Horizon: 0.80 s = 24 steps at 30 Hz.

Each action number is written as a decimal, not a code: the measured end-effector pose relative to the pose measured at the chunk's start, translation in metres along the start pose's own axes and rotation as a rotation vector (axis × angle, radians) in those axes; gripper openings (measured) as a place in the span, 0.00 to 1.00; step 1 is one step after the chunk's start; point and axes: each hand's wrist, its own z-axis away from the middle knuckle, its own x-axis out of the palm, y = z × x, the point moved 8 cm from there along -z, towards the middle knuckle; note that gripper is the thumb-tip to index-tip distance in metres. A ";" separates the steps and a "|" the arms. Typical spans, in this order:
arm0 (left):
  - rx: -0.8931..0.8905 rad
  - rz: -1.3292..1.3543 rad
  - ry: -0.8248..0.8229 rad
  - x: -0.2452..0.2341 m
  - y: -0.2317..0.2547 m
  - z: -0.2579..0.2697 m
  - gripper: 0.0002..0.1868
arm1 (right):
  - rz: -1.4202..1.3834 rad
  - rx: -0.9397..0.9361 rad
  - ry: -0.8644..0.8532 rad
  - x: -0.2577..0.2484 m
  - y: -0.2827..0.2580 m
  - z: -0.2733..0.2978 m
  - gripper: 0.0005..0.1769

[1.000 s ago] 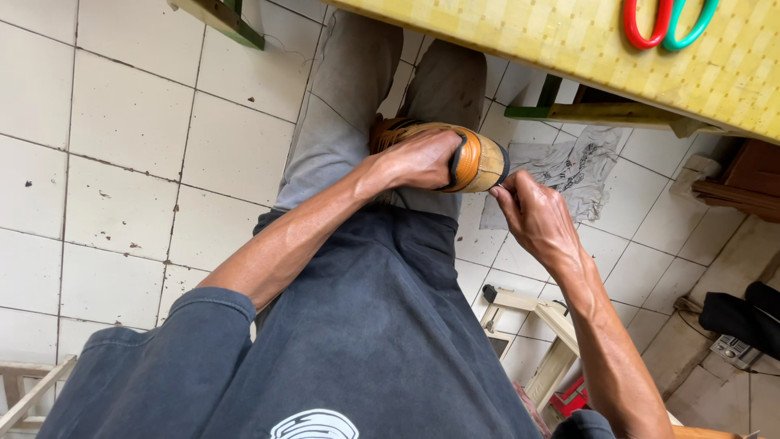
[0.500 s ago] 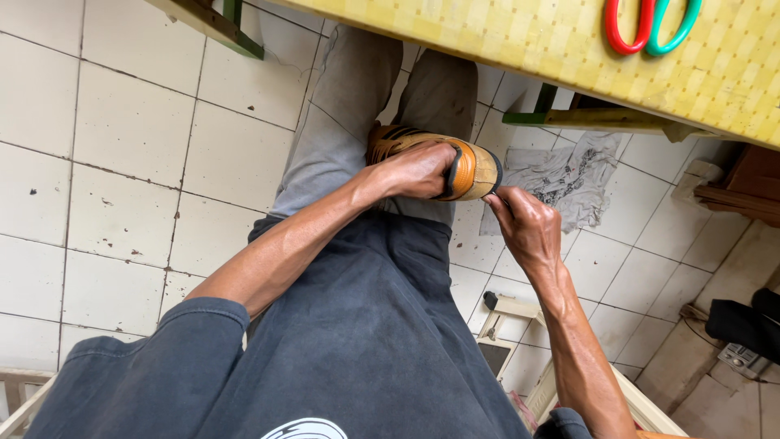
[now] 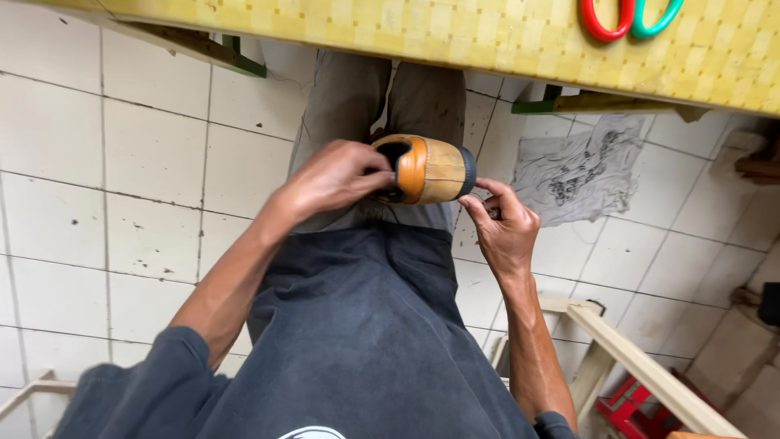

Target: The person holds a brown shoe on their lap and uses a needle and thread to sew the sole. They repeatedly push the needle through the shoe's edge and pull the thread tight to secure the stitching.

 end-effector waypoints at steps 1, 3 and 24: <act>-0.005 -0.011 -0.010 0.005 -0.007 0.008 0.11 | -0.010 0.009 0.007 -0.001 -0.004 0.000 0.16; -0.158 0.622 0.244 -0.006 -0.038 0.027 0.10 | -0.083 0.054 -0.077 0.005 -0.013 -0.002 0.24; 0.196 -0.035 0.475 0.013 -0.043 -0.023 0.26 | -0.410 0.040 0.005 0.015 -0.039 -0.001 0.14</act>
